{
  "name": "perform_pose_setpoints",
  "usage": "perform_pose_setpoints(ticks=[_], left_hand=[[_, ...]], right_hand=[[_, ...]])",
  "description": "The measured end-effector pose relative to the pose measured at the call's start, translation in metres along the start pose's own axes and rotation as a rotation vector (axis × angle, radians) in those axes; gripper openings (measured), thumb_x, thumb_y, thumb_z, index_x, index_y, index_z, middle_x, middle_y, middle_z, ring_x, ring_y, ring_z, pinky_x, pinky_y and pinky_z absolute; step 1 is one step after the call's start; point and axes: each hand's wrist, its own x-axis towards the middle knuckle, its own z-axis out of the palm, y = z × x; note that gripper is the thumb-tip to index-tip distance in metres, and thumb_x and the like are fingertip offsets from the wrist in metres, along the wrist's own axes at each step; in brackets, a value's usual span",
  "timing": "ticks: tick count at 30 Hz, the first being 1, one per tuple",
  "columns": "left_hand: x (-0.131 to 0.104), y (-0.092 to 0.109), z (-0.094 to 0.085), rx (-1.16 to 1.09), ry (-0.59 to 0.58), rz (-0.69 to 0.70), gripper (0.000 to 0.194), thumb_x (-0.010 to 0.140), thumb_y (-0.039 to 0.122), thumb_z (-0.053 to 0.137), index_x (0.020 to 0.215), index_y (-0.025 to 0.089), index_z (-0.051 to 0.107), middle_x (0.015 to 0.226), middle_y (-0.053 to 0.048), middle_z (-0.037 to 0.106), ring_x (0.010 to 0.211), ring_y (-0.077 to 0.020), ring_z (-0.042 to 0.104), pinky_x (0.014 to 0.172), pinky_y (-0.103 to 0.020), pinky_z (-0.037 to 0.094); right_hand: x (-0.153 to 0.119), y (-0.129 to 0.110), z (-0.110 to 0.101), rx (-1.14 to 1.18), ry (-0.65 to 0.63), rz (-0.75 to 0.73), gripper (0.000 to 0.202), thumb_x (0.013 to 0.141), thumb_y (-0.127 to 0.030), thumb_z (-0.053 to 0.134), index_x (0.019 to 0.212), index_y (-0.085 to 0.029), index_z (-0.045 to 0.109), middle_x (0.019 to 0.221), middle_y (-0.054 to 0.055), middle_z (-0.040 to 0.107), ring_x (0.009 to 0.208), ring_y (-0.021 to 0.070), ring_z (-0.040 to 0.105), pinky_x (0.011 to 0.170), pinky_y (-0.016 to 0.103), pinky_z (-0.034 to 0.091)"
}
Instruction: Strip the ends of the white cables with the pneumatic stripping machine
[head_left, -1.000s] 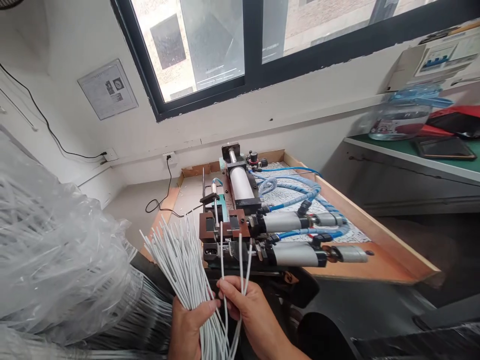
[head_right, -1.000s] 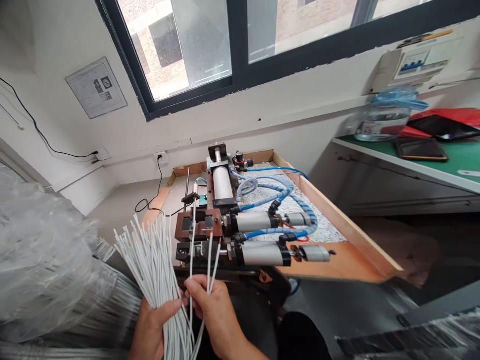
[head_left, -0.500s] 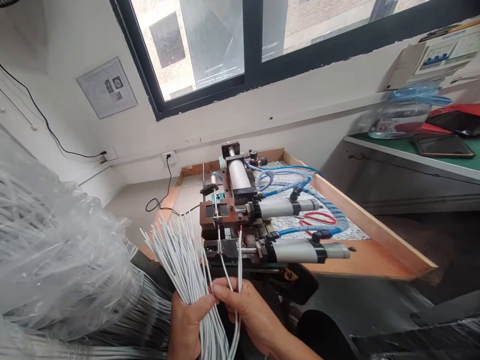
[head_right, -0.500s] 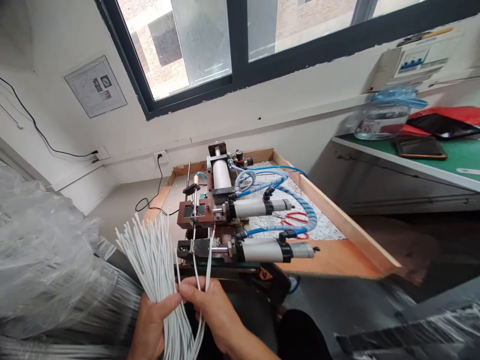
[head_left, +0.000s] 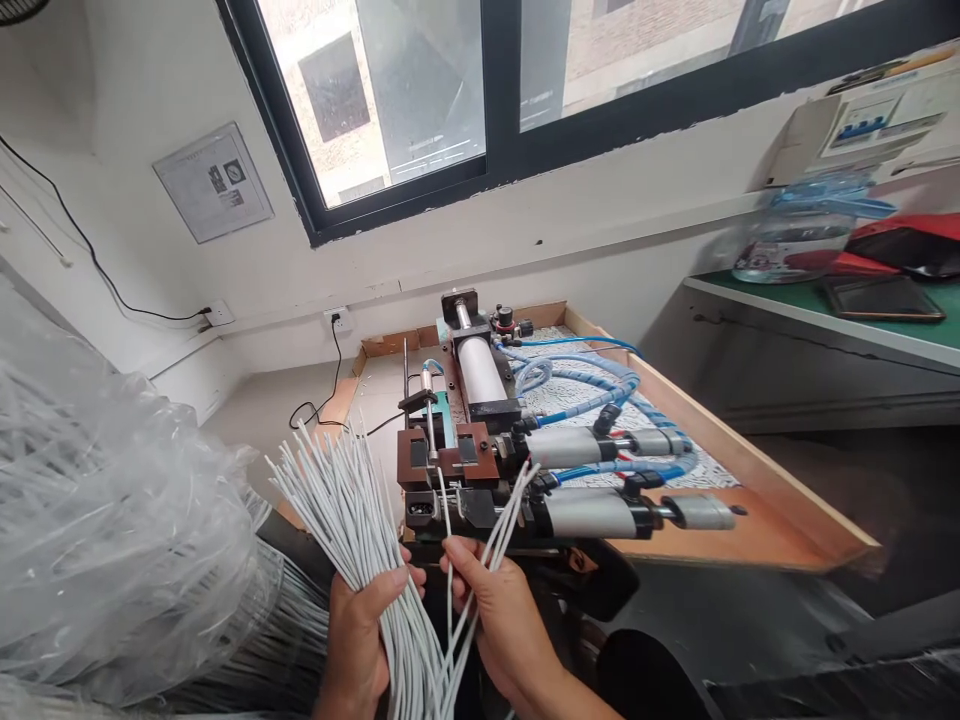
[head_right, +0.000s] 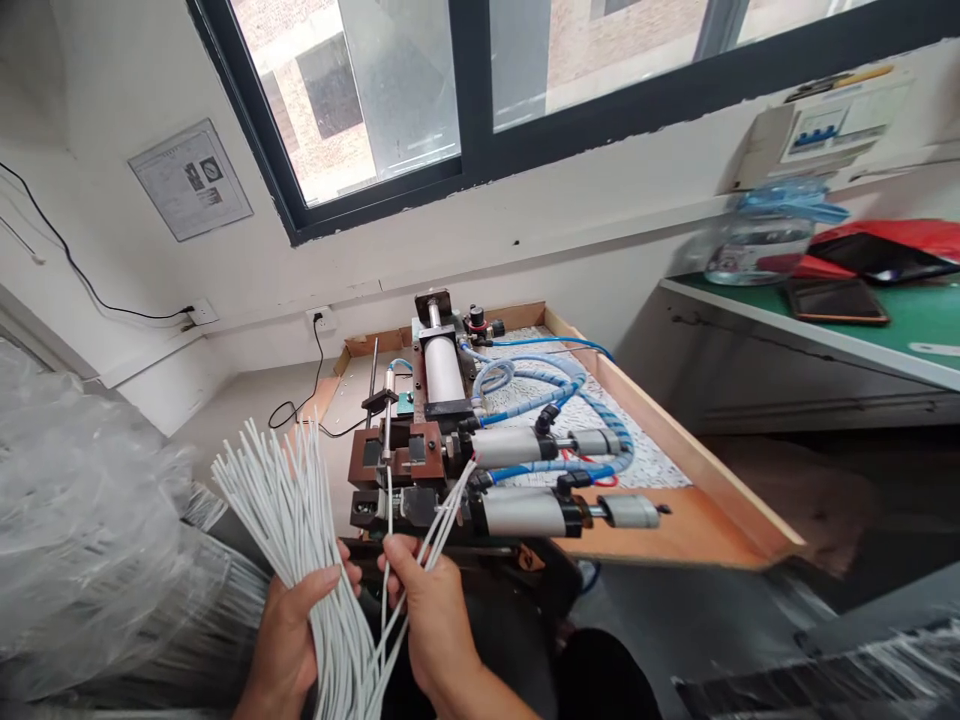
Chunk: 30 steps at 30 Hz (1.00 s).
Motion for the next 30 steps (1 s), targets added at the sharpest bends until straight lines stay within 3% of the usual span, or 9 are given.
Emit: perform_pose_setpoints(ticks=[7, 12, 15, 18, 23, 30], left_hand=[[0.006, 0.006, 0.005, 0.007, 0.025, 0.034, 0.013, 0.052, 0.012, 0.066, 0.064, 0.014, 0.064, 0.054, -0.002, 0.067, 0.053, -0.0178, 0.061, 0.055, -0.027, 0.046], [0.005, 0.005, 0.009, 0.039, -0.011, 0.072, 0.011, 0.052, 0.009, 0.066, 0.062, 0.012, 0.062, 0.051, 0.000, 0.064, 0.046, -0.0131, 0.056, 0.049, -0.025, 0.044], [0.003, 0.002, 0.011, 0.053, -0.125, 0.068, 0.010, 0.054, 0.010, 0.065, 0.063, 0.012, 0.061, 0.050, 0.000, 0.062, 0.043, -0.0140, 0.054, 0.045, -0.027, 0.043], [0.001, -0.003, 0.010, 0.083, -0.209, 0.084, 0.009, 0.057, 0.012, 0.064, 0.065, 0.011, 0.061, 0.054, -0.002, 0.063, 0.046, -0.0159, 0.056, 0.047, -0.029, 0.044], [-0.001, -0.008, 0.004, 0.049, -0.156, 0.058, 0.013, 0.057, 0.012, 0.065, 0.070, 0.012, 0.063, 0.062, -0.003, 0.066, 0.057, -0.0177, 0.059, 0.058, -0.031, 0.046], [0.004, -0.008, -0.001, 0.076, -0.037, 0.077, 0.015, 0.057, 0.014, 0.066, 0.071, 0.014, 0.062, 0.061, 0.001, 0.065, 0.057, -0.0150, 0.060, 0.058, -0.027, 0.047]], right_hand=[[0.012, -0.005, 0.007, 0.123, 0.005, 0.165, 0.025, 0.051, -0.031, 0.072, 0.050, -0.011, 0.057, 0.038, -0.005, 0.046, 0.033, 0.0027, 0.033, 0.036, 0.017, 0.019], [0.007, -0.006, 0.010, 0.117, -0.063, 0.246, 0.023, 0.054, -0.032, 0.071, 0.055, -0.012, 0.060, 0.044, -0.004, 0.048, 0.040, 0.0050, 0.040, 0.042, 0.018, 0.029], [0.000, -0.007, 0.011, 0.044, -0.227, 0.199, 0.022, 0.055, -0.032, 0.070, 0.061, -0.012, 0.062, 0.046, -0.005, 0.046, 0.043, 0.0060, 0.039, 0.044, 0.019, 0.030], [-0.005, -0.005, 0.009, -0.068, -0.234, 0.086, 0.021, 0.055, -0.031, 0.070, 0.063, -0.013, 0.062, 0.048, -0.004, 0.046, 0.045, 0.0063, 0.036, 0.043, 0.019, 0.027], [-0.008, -0.002, 0.001, -0.148, -0.153, -0.028, 0.025, 0.063, -0.036, 0.064, 0.061, -0.012, 0.058, 0.048, -0.004, 0.043, 0.044, 0.0057, 0.031, 0.042, 0.019, 0.020], [-0.006, -0.004, -0.002, -0.116, -0.092, 0.004, 0.029, 0.064, -0.038, 0.062, 0.052, -0.013, 0.052, 0.043, -0.005, 0.038, 0.041, 0.0055, 0.029, 0.043, 0.020, 0.020]])
